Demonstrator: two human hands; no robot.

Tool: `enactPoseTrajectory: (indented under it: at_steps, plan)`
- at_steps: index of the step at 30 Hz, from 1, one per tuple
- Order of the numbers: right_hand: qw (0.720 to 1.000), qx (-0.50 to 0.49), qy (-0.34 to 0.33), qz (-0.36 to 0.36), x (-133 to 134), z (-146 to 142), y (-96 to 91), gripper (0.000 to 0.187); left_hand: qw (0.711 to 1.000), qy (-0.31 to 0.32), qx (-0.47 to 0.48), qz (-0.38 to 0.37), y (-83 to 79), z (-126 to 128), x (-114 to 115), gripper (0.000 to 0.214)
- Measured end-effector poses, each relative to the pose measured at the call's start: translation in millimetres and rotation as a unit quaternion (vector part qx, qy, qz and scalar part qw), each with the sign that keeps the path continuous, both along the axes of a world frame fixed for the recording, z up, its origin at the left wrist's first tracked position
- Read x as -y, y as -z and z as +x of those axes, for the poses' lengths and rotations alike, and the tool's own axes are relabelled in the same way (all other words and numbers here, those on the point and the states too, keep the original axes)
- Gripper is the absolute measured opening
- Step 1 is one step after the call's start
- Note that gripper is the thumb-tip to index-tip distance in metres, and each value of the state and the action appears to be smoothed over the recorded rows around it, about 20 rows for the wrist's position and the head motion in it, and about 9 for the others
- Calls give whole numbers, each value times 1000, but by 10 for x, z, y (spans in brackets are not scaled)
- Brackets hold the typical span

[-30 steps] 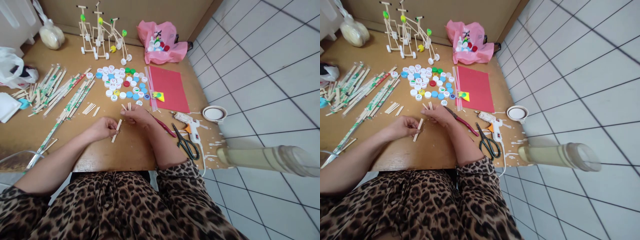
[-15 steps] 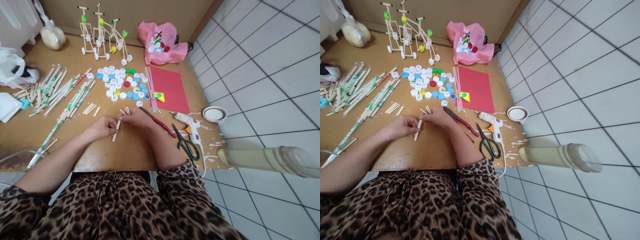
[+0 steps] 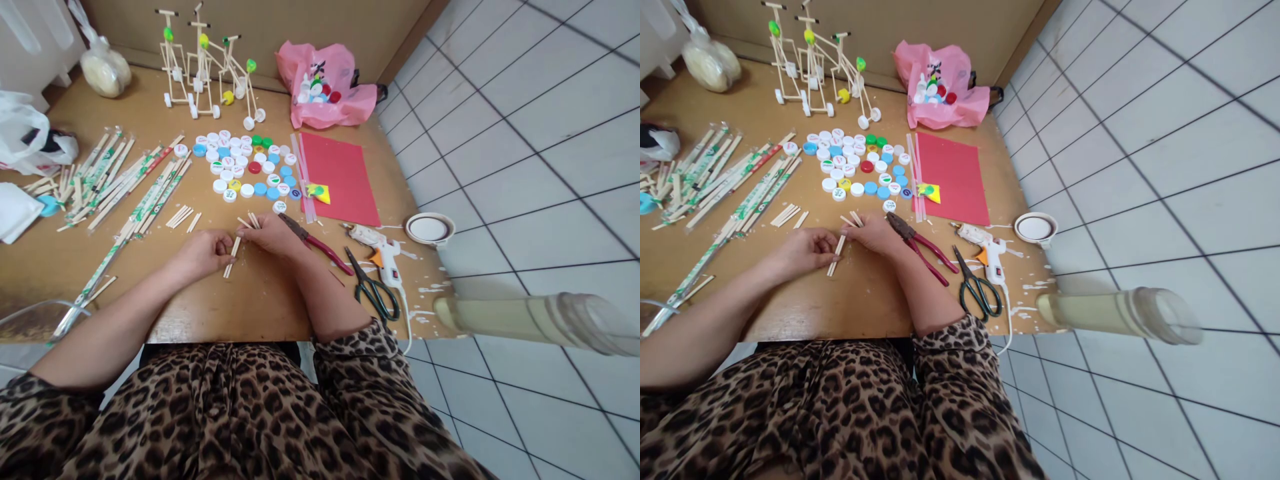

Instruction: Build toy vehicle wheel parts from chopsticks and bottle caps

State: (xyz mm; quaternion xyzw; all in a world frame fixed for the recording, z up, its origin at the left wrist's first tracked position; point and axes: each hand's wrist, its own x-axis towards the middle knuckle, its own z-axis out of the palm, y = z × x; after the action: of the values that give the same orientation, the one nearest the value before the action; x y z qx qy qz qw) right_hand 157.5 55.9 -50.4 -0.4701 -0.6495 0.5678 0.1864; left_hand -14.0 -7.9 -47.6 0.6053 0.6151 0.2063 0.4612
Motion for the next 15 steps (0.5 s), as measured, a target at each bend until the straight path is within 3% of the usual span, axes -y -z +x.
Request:
enactPoseTrajectory:
  at_steps: [9,15]
  plan:
    - [980,134,-32,145,46,-50,29,18,996,31,-81,31,-56,20,1,15]
    - [982,124,-33,138,35,-40,27,15,994,31,-106,16,-111,53,2,17]
